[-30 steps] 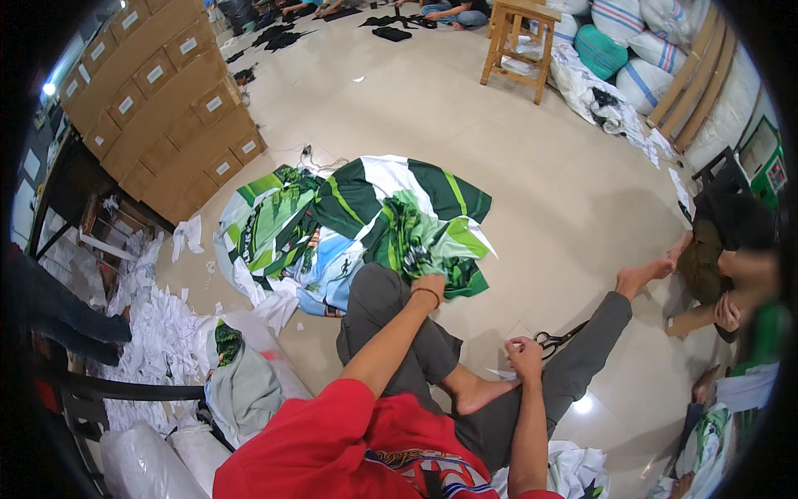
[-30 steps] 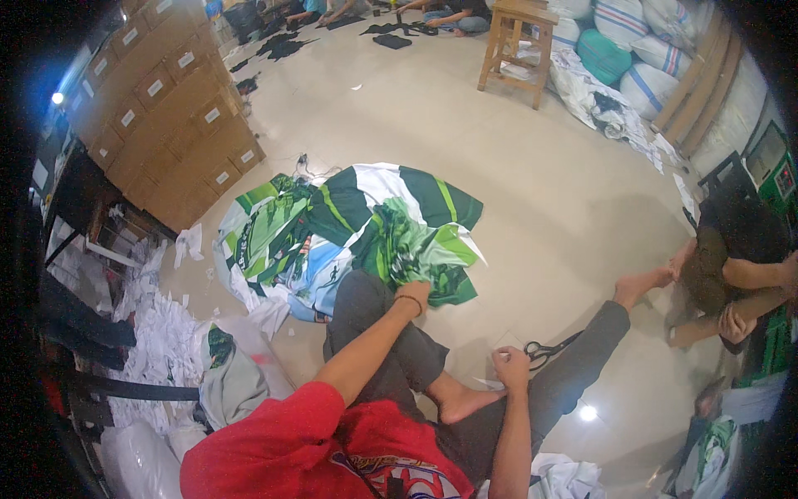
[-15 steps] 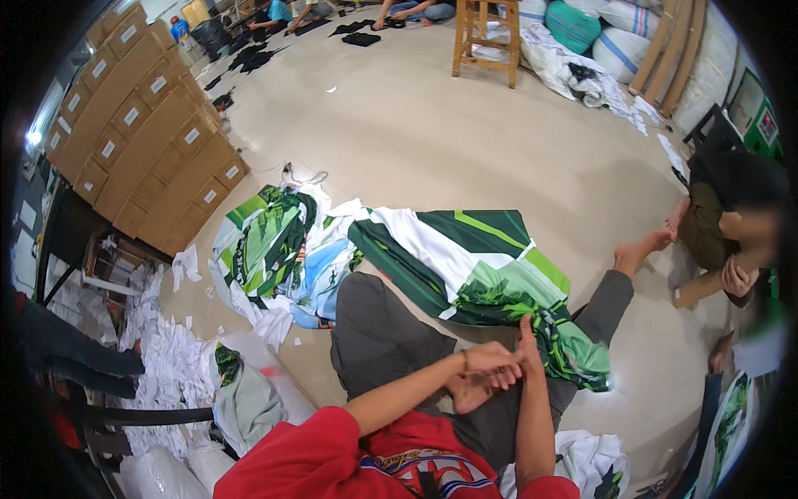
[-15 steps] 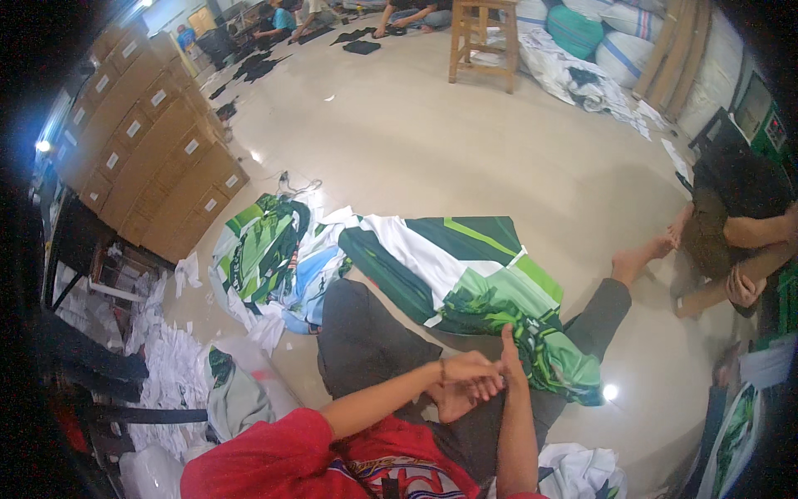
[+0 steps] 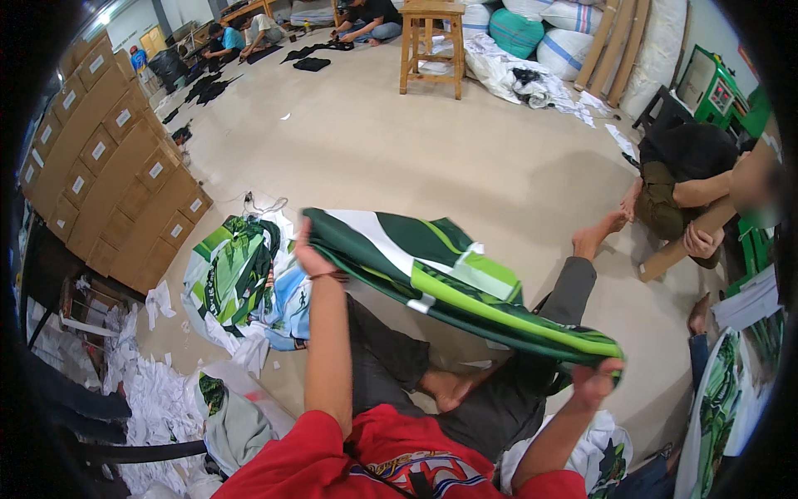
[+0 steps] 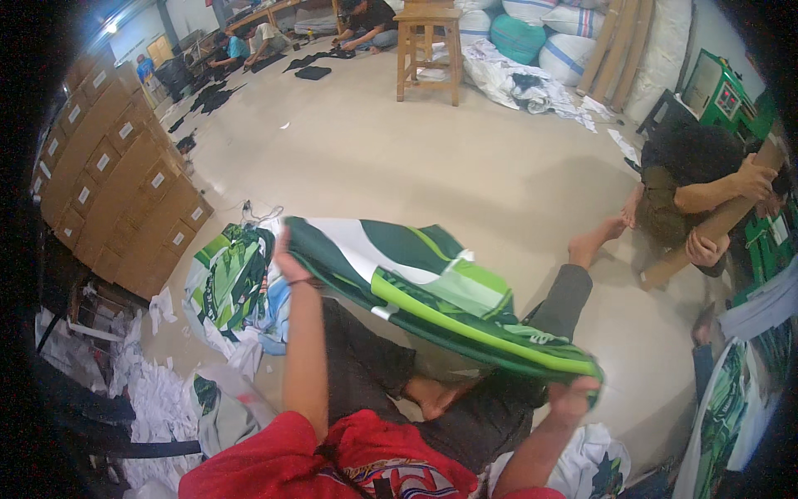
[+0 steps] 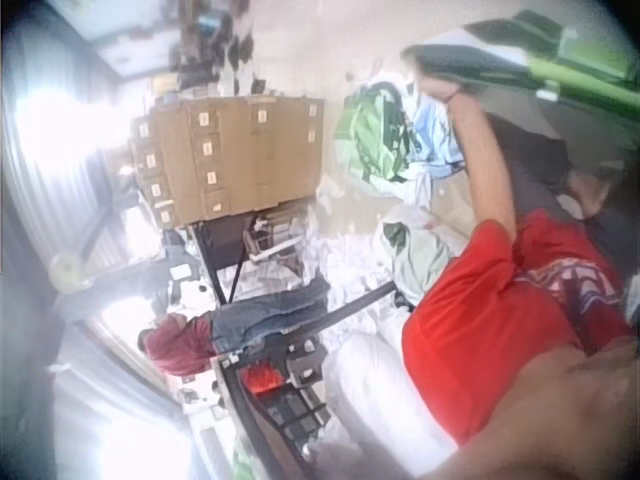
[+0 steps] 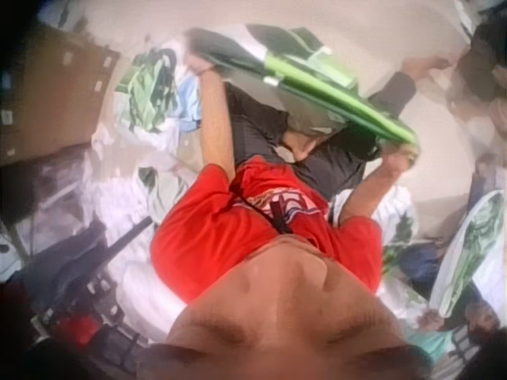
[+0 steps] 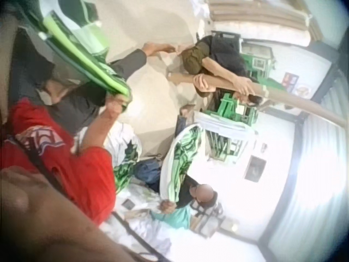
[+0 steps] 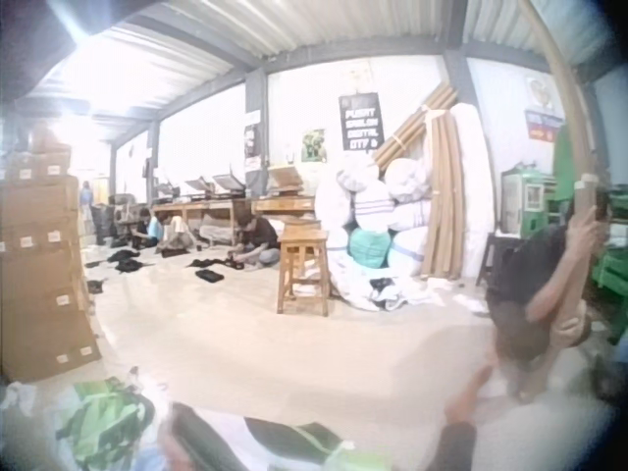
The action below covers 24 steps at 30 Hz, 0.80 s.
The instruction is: The person sits on the floor and uses scissors to cut a large piece of printed green and white fabric. They repeatedly trim the edges, unfold the fabric to check alignment, and continue cutting along the printed design.
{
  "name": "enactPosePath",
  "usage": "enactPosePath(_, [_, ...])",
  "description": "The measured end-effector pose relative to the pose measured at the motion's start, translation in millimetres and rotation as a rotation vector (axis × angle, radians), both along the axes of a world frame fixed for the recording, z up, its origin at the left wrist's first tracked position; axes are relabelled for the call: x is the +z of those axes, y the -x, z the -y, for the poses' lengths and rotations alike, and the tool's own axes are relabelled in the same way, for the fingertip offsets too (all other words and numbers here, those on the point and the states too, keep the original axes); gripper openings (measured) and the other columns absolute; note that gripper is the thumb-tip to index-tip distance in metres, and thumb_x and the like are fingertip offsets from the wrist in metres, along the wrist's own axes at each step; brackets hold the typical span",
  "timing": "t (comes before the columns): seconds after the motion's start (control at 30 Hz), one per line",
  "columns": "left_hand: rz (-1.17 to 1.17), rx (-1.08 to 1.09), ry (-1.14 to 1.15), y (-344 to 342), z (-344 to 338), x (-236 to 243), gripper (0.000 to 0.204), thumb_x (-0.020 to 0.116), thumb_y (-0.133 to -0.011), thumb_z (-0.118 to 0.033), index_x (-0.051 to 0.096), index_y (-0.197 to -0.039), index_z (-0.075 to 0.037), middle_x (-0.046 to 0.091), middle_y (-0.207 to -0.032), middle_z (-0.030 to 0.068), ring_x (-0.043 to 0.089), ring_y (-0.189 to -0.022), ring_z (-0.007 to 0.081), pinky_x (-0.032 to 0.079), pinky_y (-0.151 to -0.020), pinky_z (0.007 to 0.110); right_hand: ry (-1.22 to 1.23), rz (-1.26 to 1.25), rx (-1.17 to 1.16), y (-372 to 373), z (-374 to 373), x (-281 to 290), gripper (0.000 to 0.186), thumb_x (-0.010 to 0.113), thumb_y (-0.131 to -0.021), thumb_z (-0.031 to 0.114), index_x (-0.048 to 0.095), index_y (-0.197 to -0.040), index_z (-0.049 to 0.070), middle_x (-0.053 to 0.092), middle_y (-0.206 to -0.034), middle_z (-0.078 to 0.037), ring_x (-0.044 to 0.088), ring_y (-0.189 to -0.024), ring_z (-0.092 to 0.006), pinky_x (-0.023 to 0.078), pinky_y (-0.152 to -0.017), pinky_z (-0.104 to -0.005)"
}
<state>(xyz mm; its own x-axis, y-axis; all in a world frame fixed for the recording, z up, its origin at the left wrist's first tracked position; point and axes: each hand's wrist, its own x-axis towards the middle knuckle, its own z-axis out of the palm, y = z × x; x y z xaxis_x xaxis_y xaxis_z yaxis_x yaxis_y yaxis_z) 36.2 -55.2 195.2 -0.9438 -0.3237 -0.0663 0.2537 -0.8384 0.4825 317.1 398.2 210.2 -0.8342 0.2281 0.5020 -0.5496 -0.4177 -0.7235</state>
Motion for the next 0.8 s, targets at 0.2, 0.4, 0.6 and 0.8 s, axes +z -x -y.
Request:
enactPosePath(0.2, [-0.298, -0.027, 0.078, -28.1, 63.4, 110.0, 0.043, 0.052, -0.098, -0.041, 0.065, -0.114, -0.003, 0.071, -0.105, 0.0145, 0.069, -0.093, 0.0303, 0.056, -0.089, 0.044, 0.184, -0.27, -0.149, -3.0, -14.9, 132.6, 0.064, 0.044, -0.1, 0.054, 0.049, -0.14, 0.004, 0.057, -0.136, -0.017, 0.057, -0.121, -0.0342, 0.04, -0.107, -0.0559])
enactPosePath(0.4, [-0.051, -0.045, 0.087, 33.3, 58.7, 87.4, 0.042, 0.05, -0.099, -0.036, 0.061, -0.119, -0.001, 0.067, -0.118, 0.0152, 0.064, -0.107, 0.0306, 0.049, -0.1, 0.045, 0.114, 0.273, -0.417, 132.6, -42.1, 104.2, 0.05, 0.037, -0.106, 0.044, 0.052, -0.135, 0.007, 0.058, -0.133, -0.009, 0.057, -0.121, -0.0252, 0.043, -0.105, -0.0459])
enactPosePath(0.6, [-0.116, -0.022, 0.021, 150.0, 52.1, 139.7, 0.039, 0.037, -0.107, -0.033, 0.061, -0.112, -0.003, 0.066, -0.116, 0.0148, 0.061, -0.11, 0.0321, 0.044, -0.104, 0.049, -0.298, 0.515, -0.386, 270.6, -112.0, 121.4, 0.062, 0.053, -0.097, 0.056, 0.05, -0.14, 0.011, 0.054, -0.134, 0.002, 0.046, -0.12, -0.015, 0.036, -0.1, -0.0393])
enactPosePath(0.8, [-0.475, -0.007, 0.033, 129.2, 75.7, 255.4, 0.037, 0.048, -0.103, -0.032, 0.061, -0.115, 0.001, 0.066, -0.117, 0.0171, 0.063, -0.11, 0.0327, 0.052, -0.097, 0.049, -0.121, 0.015, -0.342, 243.8, -127.6, 230.8, 0.056, 0.051, -0.101, 0.048, 0.056, -0.129, 0.0, 0.062, -0.125, -0.007, 0.057, -0.112, -0.0182, 0.04, -0.101, -0.0336])
